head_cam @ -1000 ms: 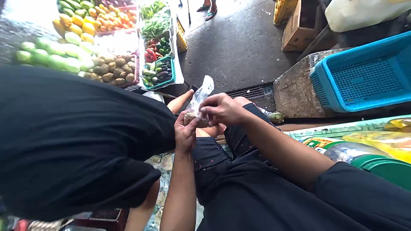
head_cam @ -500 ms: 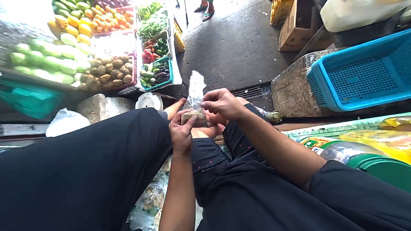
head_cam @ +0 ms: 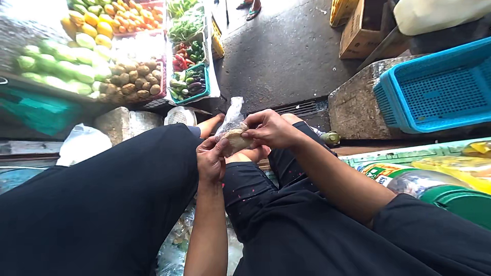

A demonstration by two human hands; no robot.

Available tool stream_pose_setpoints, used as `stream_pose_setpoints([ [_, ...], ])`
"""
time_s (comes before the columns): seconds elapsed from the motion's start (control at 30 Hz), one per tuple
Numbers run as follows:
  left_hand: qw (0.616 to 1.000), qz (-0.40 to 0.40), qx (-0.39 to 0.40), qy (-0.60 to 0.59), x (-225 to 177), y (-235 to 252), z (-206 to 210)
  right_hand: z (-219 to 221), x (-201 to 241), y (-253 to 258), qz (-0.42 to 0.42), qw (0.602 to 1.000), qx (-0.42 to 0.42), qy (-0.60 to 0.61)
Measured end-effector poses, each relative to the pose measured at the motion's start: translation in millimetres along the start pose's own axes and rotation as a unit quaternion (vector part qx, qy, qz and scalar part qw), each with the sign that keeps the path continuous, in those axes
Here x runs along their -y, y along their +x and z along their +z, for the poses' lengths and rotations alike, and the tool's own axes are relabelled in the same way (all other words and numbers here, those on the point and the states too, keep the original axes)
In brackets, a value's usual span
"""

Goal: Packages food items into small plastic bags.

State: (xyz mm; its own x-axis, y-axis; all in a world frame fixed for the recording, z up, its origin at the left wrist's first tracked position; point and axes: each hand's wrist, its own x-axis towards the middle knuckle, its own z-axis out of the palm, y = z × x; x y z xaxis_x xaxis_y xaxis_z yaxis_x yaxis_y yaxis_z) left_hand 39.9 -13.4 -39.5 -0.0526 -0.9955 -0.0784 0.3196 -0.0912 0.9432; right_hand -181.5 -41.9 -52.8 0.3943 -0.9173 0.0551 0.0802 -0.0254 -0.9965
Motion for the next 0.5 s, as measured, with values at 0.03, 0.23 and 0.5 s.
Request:
stream_pose_setpoints([
  [0.03,1.0,0.005,0.007,0.004,-2,-1,-1,1,2,-2,-0.002,1.0,0.0,0.015],
  [0.23,0.987,-0.01,0.061,0.146,-12,-4,1,-8,0,-1,-0.023,0.995,0.025,0.093],
  [0.5,0.994,-0.014,0.093,0.053,-8,-4,1,-6,14,0,-0.023,0.997,0.034,0.067],
])
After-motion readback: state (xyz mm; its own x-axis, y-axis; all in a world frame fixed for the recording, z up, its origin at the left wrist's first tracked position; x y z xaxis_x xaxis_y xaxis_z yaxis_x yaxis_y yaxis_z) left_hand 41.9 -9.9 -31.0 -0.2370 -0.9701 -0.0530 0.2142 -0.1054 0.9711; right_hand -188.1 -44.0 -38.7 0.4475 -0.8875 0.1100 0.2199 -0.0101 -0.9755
